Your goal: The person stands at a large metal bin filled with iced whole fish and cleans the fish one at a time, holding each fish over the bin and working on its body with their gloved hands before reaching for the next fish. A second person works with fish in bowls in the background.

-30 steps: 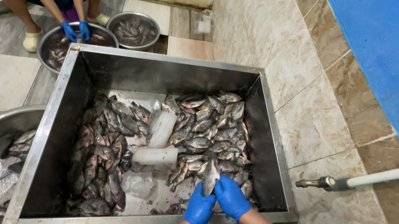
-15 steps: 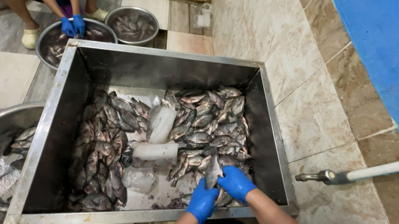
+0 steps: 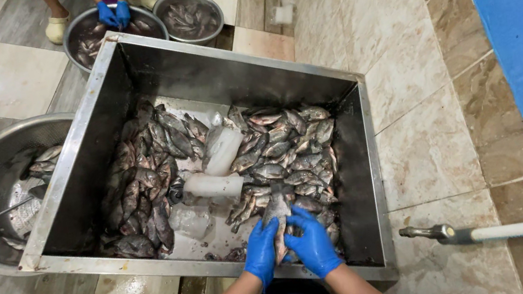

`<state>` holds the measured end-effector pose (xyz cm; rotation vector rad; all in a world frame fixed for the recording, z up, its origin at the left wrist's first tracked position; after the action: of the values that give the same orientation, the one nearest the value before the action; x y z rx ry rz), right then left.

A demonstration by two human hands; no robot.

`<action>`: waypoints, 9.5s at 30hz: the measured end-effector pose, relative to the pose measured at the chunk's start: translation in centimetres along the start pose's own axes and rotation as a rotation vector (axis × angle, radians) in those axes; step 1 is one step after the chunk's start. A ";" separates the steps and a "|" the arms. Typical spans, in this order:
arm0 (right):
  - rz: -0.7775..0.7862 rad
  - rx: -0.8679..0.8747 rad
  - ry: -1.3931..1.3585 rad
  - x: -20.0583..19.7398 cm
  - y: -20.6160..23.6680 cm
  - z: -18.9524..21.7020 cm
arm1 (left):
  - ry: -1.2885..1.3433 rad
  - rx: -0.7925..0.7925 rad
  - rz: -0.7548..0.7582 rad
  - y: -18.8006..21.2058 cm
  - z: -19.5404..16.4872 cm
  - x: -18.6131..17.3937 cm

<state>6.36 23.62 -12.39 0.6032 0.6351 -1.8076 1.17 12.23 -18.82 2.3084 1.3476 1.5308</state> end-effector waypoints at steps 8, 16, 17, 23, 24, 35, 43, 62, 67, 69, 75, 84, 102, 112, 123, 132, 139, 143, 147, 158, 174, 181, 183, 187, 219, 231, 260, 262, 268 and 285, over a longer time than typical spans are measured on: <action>0.450 0.359 -0.420 2.3 -0.4 -3.5 | -0.067 -0.033 -0.074 1.6 -1.7 0.9; 0.807 0.320 -0.418 2.2 -0.7 -2.3 | -0.396 -0.025 -0.201 1.5 0.1 -0.7; 0.839 0.302 -0.418 2.1 -0.9 -2.2 | -0.444 0.036 -0.200 1.2 0.1 -0.8; 0.809 0.285 -0.332 2.5 0.0 -3.7 | -0.857 0.353 -0.159 0.7 -1.9 -1.3; 0.785 0.280 -0.297 2.6 0.3 -3.9 | -0.907 0.351 -0.169 0.7 -2.3 -1.5; 0.533 0.489 -0.850 2.2 1.0 -2.2 | -1.054 0.482 -0.170 1.9 -3.2 -0.2; 0.584 0.595 -1.224 2.9 1.3 -1.8 | -1.073 0.682 -0.033 3.3 -3.5 0.1; 0.685 0.775 -1.019 3.0 5.2 -2.8 | -1.604 0.616 0.253 4.9 -6.3 1.9; 0.654 0.735 -1.133 3.6 5.7 -2.9 | -1.669 0.391 0.336 5.7 -7.2 2.1; 0.636 0.622 -1.072 3.6 5.6 -2.8 | -1.673 0.321 0.370 6.2 -7.7 2.4; 0.649 0.653 -0.836 3.7 5.3 -2.8 | -1.783 0.156 0.298 6.9 -7.5 2.9; 0.671 0.613 -1.087 3.0 5.1 -1.4 | -1.519 0.327 0.337 7.1 -7.8 2.5; 0.724 0.551 -1.688 2.2 4.1 -0.4 | -0.939 0.399 0.519 2.8 -3.8 -4.0; 0.393 0.473 -1.953 0.4 3.2 -0.9 | -0.802 0.075 0.405 1.3 -1.8 -2.8; 0.251 0.189 -1.746 -7.2 0.5 -11.2 | -0.378 0.221 0.225 -0.9 -8.4 -9.3; 0.941 0.756 0.521 0.0 2.8 -21.6 | -1.107 0.693 -0.713 7.4 -21.9 -20.8; 0.394 0.428 0.609 0.1 -2.2 -24.9 | -1.863 0.380 -0.613 10.2 -10.3 -16.0; 0.472 0.518 0.783 1.5 -2.8 -25.9 | -1.937 0.292 -0.474 10.8 -8.6 -13.9; 0.632 0.640 0.850 2.5 -2.0 -25.9 | -1.903 0.328 -0.449 10.7 -9.4 -13.2; 0.845 0.787 0.439 0.8 -1.1 -21.8 | -1.759 0.404 -0.200 7.1 -6.7 -10.1; 0.528 0.445 -0.572 2.0 2.4 -3.1 | -0.333 -0.228 -0.106 0.5 0.4 -5.7; 0.500 0.717 -0.453 2.0 3.7 -4.5 | -0.744 0.177 0.000 -0.4 -1.7 -5.0; 0.582 0.548 -0.486 1.8 3.4 -3.6 | -0.941 0.261 0.089 -0.8 -2.7 -4.9; 0.686 0.554 -0.507 1.7 3.5 -2.7 | -0.806 0.068 0.348 -1.8 -4.1 -4.2; 0.281 0.182 0.276 1.2 1.3 5.5 | -0.597 0.063 0.300 2.2 -0.5 -3.5; 0.148 0.291 -0.141 -0.7 0.4 1.4 | -0.454 -0.277 0.493 2.2 -0.7 -2.3; 0.296 0.185 -0.112 -0.7 -2.4 1.6 | -0.657 -0.207 0.119 0.5 -2.9 -1.1; 0.244 0.152 -0.090 -0.3 -2.4 1.6 | -0.870 -0.052 0.127 0.5 -3.4 -1.0; 0.269 0.197 0.212 -0.2 -3.3 1.1 | -1.099 0.049 0.135 1.5 -4.3 -0.5; 0.503 0.697 -0.495 -0.1 -1.7 1.6 | -1.400 -0.001 0.188 2.9 -3.4 -1.0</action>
<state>4.61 23.08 -10.99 0.6550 -0.4750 -1.5722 0.26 8.41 -16.41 2.5086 0.6712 -0.2737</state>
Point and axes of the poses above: each hand's wrist, its own y-axis away from the middle knuckle, its own x-axis out of the palm, z = x × y, the point moved 3 cm from there along -y, towards the middle knuckle, and after that the axes turned 2 degrees about z, right-handed, at the moved point
